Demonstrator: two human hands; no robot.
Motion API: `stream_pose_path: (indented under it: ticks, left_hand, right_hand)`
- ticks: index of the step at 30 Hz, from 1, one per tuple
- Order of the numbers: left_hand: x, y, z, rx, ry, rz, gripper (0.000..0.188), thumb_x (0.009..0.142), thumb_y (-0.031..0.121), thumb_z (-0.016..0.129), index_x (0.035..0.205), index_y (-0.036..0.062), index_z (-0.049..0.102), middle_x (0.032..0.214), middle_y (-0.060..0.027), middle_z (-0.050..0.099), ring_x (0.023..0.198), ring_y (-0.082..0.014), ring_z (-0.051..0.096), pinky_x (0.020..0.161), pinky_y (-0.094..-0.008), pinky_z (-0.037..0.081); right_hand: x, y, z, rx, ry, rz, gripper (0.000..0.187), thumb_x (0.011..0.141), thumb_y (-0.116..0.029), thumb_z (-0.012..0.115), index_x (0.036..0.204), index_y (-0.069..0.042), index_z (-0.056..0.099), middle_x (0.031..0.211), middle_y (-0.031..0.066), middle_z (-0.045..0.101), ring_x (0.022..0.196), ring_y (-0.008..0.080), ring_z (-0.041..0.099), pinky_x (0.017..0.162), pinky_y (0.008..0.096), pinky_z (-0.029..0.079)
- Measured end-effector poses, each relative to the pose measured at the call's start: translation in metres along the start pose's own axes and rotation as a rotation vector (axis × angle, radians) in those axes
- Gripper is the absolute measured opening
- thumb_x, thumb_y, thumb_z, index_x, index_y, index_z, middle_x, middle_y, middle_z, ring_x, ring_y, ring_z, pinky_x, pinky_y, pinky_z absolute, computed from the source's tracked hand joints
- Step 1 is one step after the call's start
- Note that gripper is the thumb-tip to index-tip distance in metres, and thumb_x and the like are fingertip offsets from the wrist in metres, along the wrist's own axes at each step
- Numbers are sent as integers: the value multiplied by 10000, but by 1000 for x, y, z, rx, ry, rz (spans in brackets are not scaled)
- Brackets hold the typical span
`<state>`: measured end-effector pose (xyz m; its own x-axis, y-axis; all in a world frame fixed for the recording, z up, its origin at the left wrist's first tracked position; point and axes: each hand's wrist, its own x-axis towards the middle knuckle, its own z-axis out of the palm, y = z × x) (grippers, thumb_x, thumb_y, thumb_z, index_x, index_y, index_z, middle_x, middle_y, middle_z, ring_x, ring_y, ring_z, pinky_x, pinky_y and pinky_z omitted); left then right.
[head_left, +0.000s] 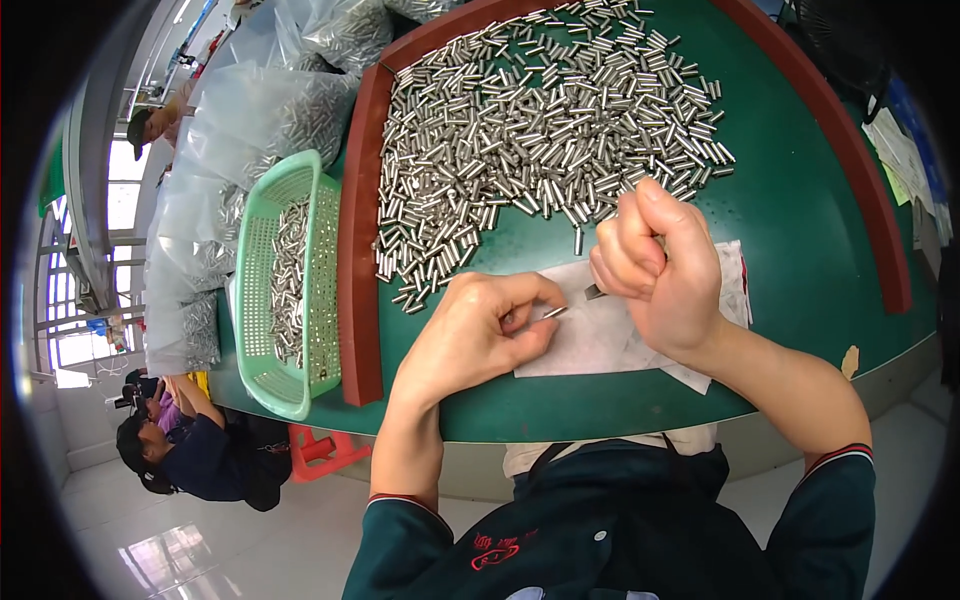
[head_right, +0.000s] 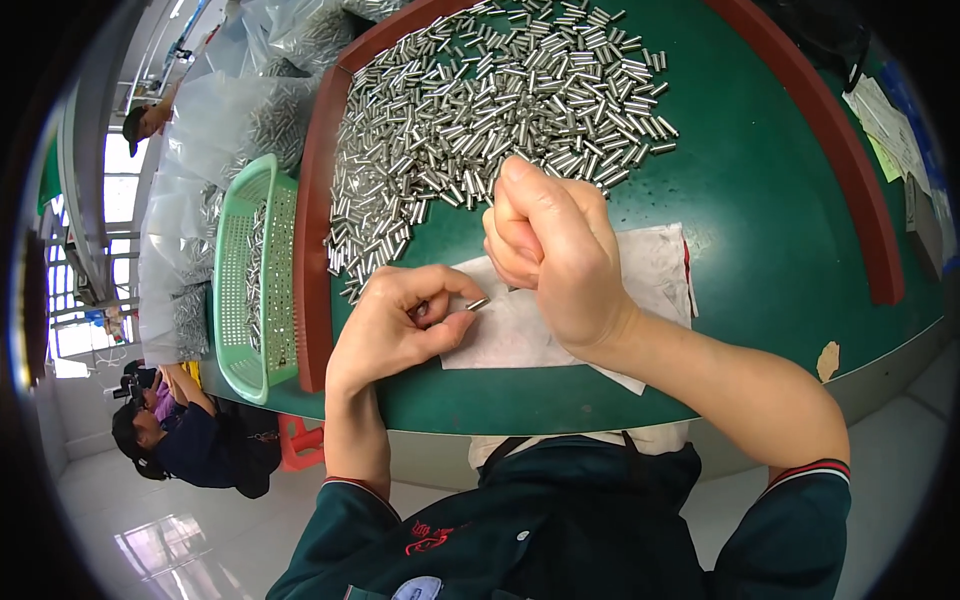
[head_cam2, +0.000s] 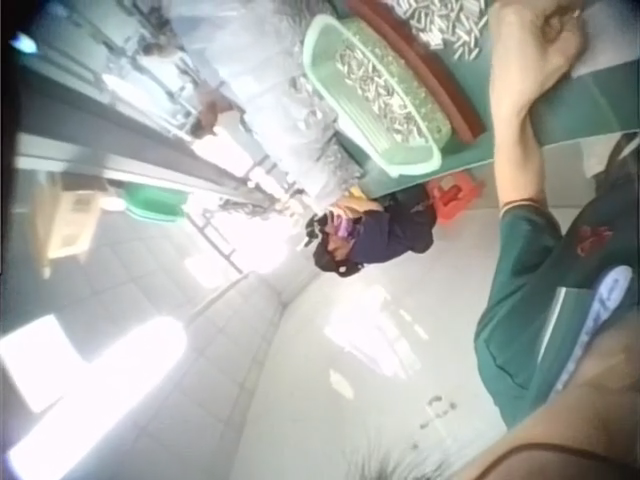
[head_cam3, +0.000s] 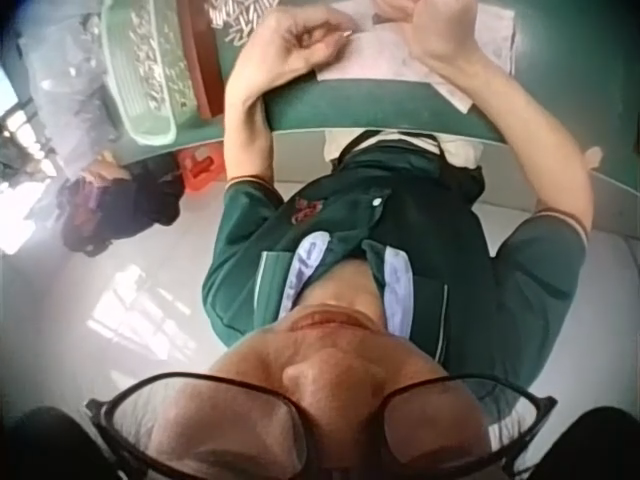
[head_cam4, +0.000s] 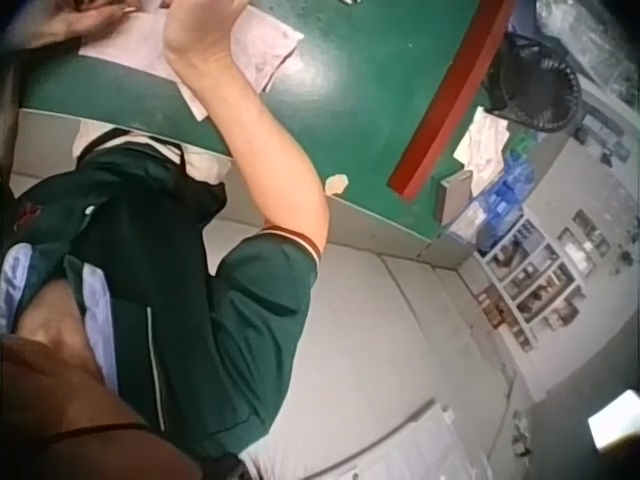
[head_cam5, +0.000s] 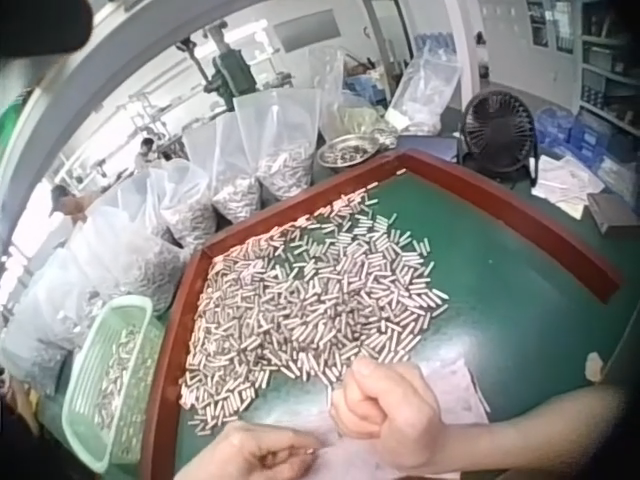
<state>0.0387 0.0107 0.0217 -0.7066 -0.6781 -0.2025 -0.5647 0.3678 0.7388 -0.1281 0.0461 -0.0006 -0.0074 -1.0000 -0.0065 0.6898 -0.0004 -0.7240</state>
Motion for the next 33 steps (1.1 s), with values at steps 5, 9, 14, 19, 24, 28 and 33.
stream_pose_path:
  ticks: [5,9,14,19,24,28,33]
  left_hand:
    - [0,-3,10,61,87,-28,82,673,34,656,701,14,582,437,22,328,403,-50,297,378,-233,252]
    - [3,0,21,46,165,-38,89,691,59,644,672,15,568,426,-66,411,357,-169,396,381,-298,314]
    - [5,0,24,43,199,-38,99,687,61,655,666,13,571,424,-63,430,353,-163,403,376,-289,317]
    - [5,0,23,38,191,-46,104,684,65,661,664,13,573,424,-62,435,354,-156,406,375,-287,319]
    - [4,0,23,35,199,-37,102,683,64,662,663,14,576,423,-60,433,354,-153,402,376,-287,318]
    - [5,-3,24,26,191,-42,101,681,60,662,655,13,576,422,-59,430,354,-152,398,376,-287,316]
    - [5,-2,24,4,205,-41,110,677,52,663,634,9,571,423,-61,431,352,-150,394,374,-286,313]
  right_hand:
    - [-5,-3,3,77,-19,-19,425,893,-297,267,500,-137,242,403,-33,231,383,77,135,390,239,155]
    - [-6,-1,2,40,-12,2,423,891,-300,260,501,-139,241,405,-35,230,385,77,135,391,240,157]
    - [-6,-2,1,44,7,11,425,892,-305,259,501,-140,237,405,-36,225,388,77,136,391,240,156]
    - [-5,0,1,54,-7,5,423,890,-307,265,502,-140,239,407,-34,229,389,78,135,391,239,159]
    - [-6,1,1,53,-23,4,423,891,-305,265,502,-140,241,407,-34,230,390,78,135,390,240,162]
    - [-6,3,0,32,-20,-4,428,896,-305,262,503,-139,242,408,-33,230,391,77,137,392,240,164]
    - [-9,5,5,-42,-30,-59,434,904,-286,270,499,-132,251,410,-32,230,389,76,157,389,238,169]
